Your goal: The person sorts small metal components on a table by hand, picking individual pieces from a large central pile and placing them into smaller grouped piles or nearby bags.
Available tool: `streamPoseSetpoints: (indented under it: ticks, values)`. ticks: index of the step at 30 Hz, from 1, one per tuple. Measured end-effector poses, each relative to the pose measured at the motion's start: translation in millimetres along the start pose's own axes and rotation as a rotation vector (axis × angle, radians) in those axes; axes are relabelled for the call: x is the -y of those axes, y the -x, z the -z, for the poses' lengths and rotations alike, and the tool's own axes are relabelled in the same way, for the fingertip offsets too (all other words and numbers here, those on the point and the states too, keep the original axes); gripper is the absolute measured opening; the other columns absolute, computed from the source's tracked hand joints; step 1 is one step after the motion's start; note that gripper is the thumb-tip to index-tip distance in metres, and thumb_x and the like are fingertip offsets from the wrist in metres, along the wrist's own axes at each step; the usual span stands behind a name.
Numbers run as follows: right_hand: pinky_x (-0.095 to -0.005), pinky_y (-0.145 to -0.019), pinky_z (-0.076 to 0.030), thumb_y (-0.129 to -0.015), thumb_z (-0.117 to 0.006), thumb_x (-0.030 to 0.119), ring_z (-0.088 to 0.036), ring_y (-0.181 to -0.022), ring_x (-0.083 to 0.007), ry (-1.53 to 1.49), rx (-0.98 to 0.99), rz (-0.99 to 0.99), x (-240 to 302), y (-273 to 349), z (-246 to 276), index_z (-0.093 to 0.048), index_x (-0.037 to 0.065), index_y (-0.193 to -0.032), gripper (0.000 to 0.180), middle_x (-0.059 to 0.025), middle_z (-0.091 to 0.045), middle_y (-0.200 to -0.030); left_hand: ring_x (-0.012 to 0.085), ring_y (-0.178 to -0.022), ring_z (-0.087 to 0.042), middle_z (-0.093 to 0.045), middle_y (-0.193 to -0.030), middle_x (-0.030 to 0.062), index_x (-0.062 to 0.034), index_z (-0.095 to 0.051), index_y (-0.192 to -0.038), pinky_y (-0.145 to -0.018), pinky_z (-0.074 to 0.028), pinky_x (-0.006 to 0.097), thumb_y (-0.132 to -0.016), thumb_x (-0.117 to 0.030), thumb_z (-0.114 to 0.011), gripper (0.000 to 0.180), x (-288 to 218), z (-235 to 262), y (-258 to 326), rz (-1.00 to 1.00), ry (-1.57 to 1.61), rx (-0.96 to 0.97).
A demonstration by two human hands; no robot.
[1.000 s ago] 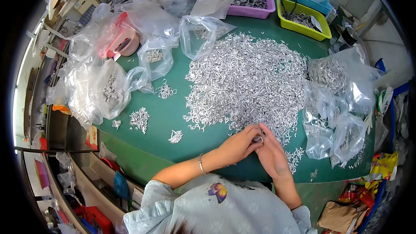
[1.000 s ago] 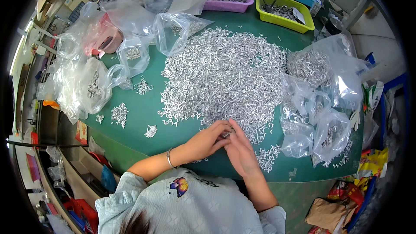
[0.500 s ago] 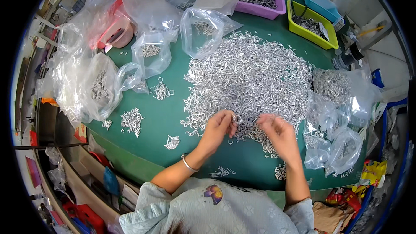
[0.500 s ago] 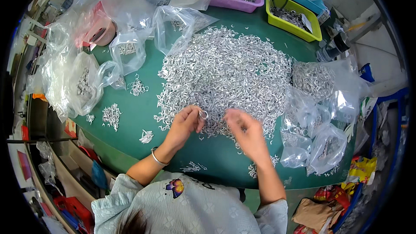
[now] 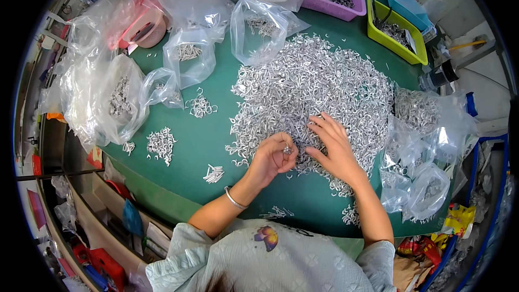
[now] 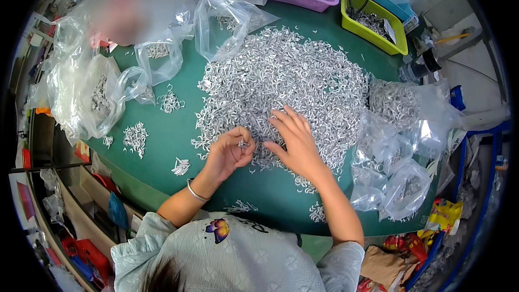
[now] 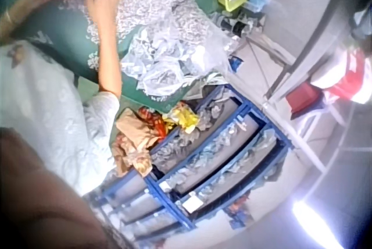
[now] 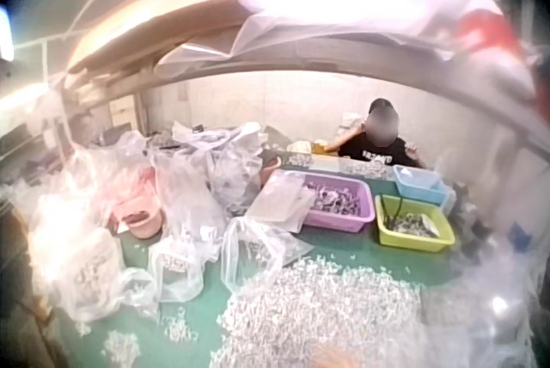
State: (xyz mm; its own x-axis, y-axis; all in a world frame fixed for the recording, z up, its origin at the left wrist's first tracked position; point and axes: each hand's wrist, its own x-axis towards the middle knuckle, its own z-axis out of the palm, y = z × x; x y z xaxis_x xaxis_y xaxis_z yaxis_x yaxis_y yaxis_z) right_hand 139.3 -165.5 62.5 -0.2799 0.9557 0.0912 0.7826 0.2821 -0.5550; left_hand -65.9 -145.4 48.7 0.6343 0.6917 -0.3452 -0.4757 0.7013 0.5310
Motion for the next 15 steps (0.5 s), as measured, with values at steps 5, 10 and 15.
streamPoseSetpoints:
  ticks: [5,10,15]
  values:
    - [-0.0399,-0.09,-0.04,-0.079,-0.068,0.011,-0.056,-0.1,-0.0285,-0.112,-0.369,-0.149,-27.7,-22.4,12.9,-0.064,0.003,-0.101,0.024,-0.0089,-0.064,-0.104,0.0176,-0.066,-0.05,-0.055,-0.083,0.0134,0.0017,-0.051,-0.105,-0.057,-0.041,0.027,-0.088,-0.013,-0.041,0.025,6.3,2.0,-6.1,-0.04,0.051,0.018]
    - [-0.0385,-0.08,-0.04,-0.077,-0.069,0.012,-0.053,-0.091,-0.028,0.195,-0.403,-0.005,-43.7,-70.3,-7.5,-0.064,0.003,-0.097,0.022,-0.0091,-0.062,-0.096,0.0283,-0.106,-0.056,-0.056,-0.117,0.0248,0.0114,-0.043,-0.126,-0.09,-0.046,0.035,-0.088,-0.007,-0.044,0.042,7.0,-19.7,-11.4,-0.073,0.05,-0.028]
    - [-0.0376,-0.078,-0.041,-0.075,-0.07,0.009,-0.055,-0.088,-0.0276,0.2,-0.447,-0.025,-40.4,-64.0,-2.2,-0.063,0.002,-0.095,0.022,-0.0103,-0.062,-0.09,0.0332,-0.123,-0.047,-0.044,-0.135,0.0265,0.014,-0.04,-0.129,-0.105,-0.038,0.04,-0.092,-0.009,-0.044,0.044,8.1,-21.3,-13.5,-0.116,0.106,-0.03]
